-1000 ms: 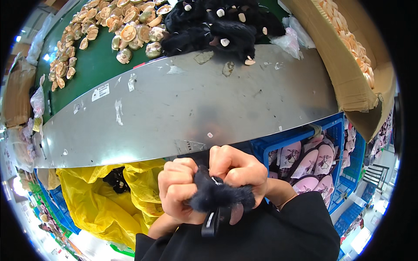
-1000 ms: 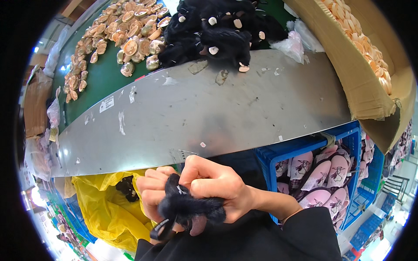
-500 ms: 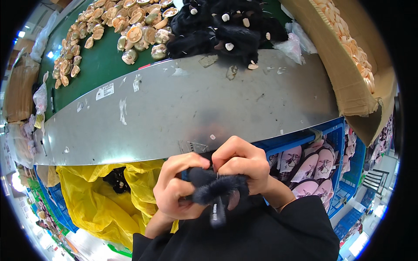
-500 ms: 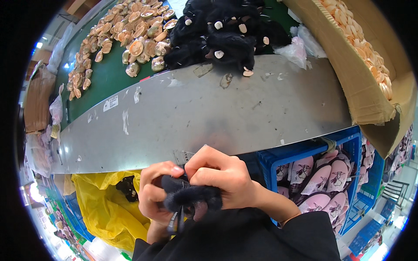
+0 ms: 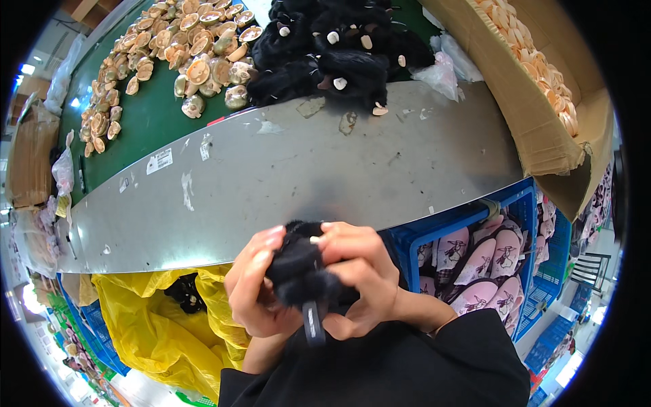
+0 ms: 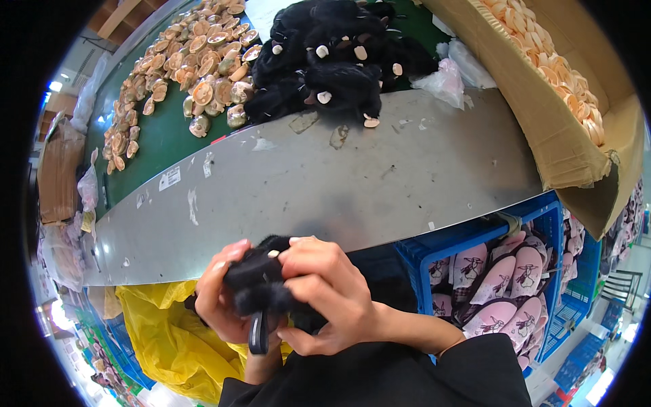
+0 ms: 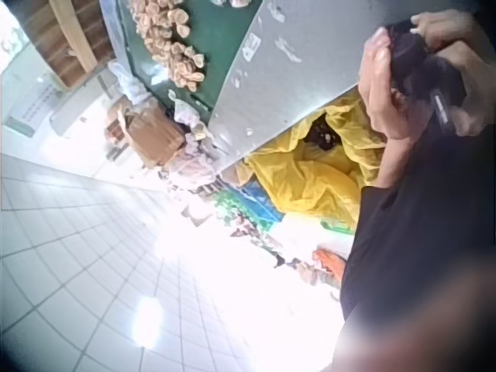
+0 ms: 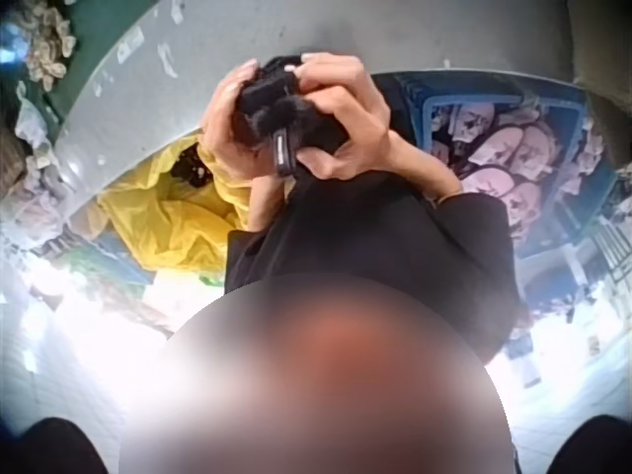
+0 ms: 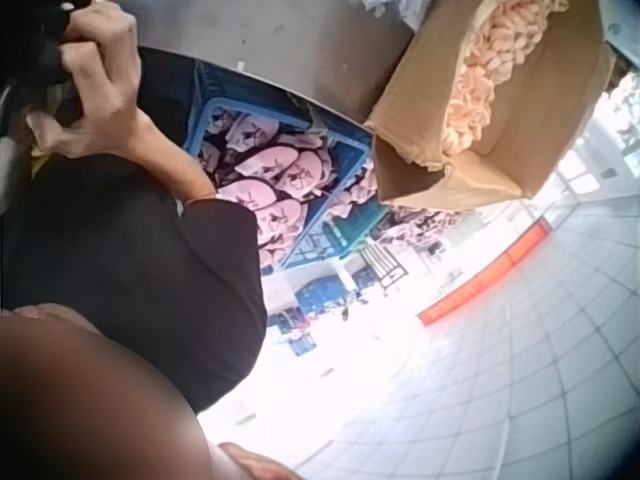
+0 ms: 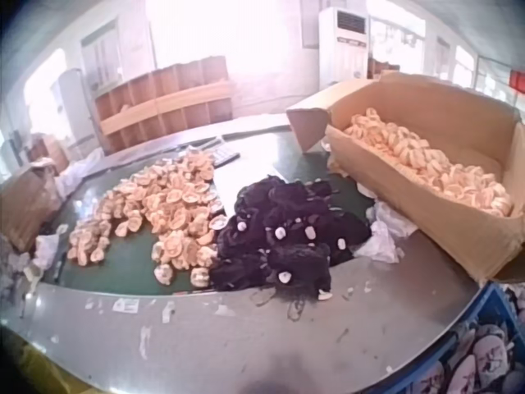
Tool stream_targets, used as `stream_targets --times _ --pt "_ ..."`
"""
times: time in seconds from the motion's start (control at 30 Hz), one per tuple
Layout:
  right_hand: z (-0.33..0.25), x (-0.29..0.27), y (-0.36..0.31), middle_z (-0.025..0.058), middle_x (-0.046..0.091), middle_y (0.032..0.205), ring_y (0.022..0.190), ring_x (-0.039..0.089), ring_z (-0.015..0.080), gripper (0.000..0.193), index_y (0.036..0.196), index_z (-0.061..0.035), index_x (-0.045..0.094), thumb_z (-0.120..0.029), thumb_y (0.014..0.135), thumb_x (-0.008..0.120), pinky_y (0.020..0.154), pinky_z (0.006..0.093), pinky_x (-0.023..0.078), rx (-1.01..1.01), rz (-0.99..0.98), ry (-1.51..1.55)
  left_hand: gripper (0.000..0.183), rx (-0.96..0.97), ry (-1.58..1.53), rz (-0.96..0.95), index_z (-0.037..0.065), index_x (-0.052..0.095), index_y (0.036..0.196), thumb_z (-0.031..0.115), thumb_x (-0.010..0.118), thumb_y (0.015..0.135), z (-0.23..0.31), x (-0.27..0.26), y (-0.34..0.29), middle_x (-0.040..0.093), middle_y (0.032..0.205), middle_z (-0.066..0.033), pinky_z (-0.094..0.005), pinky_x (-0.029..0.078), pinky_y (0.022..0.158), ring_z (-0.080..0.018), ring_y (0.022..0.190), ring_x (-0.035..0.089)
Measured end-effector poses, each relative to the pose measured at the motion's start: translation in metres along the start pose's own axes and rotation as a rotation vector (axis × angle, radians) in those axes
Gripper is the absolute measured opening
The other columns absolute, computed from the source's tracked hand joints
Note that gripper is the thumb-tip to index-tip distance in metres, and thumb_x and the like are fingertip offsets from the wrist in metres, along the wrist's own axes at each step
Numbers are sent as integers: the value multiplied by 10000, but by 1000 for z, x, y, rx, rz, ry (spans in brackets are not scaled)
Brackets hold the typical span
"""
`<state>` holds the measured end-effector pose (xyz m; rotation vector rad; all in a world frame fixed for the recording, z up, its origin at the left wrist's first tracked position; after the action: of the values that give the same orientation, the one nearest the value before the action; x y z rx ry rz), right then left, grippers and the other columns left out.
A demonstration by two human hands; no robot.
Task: The person repeatedly picks up black slipper uppers and beige insoles, inserts the insoles into the uppers, and places the assembled slippers into a yellow bag. The process is repeated for multiple units.
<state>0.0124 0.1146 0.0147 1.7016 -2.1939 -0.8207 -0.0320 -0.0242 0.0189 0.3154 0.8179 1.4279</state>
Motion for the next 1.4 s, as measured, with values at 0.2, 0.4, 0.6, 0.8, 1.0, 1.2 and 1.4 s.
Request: stream_targets --times 0.2,0.4,0.6,0.8,1.0,1.2,1.4 --pt "24 -4 -11 126 556 1125 925 584 135 636 1354 11 340 -128 880 741 825 275 507 395 233 220 456 -219 22 -296 -124 633 1168 52 820 791 21 8 0 717 1085 -272 -396 590 891 -387 997 734" --pt "25 -15 -2 150 598 1064 900 605 224 439 1373 -18 449 -129 985 621 818 311 498 400 -65 125 209 -666 -501 -225 -5 628 888 101 806 865 -2 1 -16 628 955 -106 -272 445 819 -180 891 573" --pt "16 -8 -5 101 571 1044 897 584 179 601 1387 -19 414 -95 817 589 814 308 492 547 -249 314 183 -779 -653 -248 14 610 850 80 775 892 -3 3 -8 548 878 -32 -261 400 790 -132 842 492" --pt "13 -6 -11 139 599 1076 946 632 213 640 1419 -16 374 -88 824 599 851 319 512 627 -315 344 198 -548 -369 -277 24 593 837 109 758 906 1 2 -10 519 815 -37 -273 380 678 -155 762 451" --pt "8 -3 -11 181 669 1068 888 701 260 558 1384 14 451 -11 835 552 849 325 539 652 -242 281 180 -303 -143 -303 41 588 882 122 746 913 1 6 -14 538 822 -54 -286 382 608 -171 733 457" --pt "8 -13 -12 209 650 898 716 682 346 434 1251 52 551 -9 822 578 677 351 553 572 -226 147 196 -157 -41 -145 33 641 1061 65 725 887 -1 17 -3 587 951 -110 -328 460 771 -220 921 538" --pt "7 -14 -5 153 599 677 510 577 200 253 1026 20 660 -14 802 547 508 309 455 596 -167 244 337 -56 -322 -477 2 679 1211 170 582 934 -12 10 -1 672 1255 -219 -501 439 1036 -398 1203 573"
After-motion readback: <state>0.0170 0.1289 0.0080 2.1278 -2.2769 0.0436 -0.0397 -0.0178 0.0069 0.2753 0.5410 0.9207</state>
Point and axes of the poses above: each hand's wrist, its own y-axis towards the middle knuckle, its own x-axis out of the palm, z = x × y, the point moved 2 cm from there along y, towards the middle knuckle
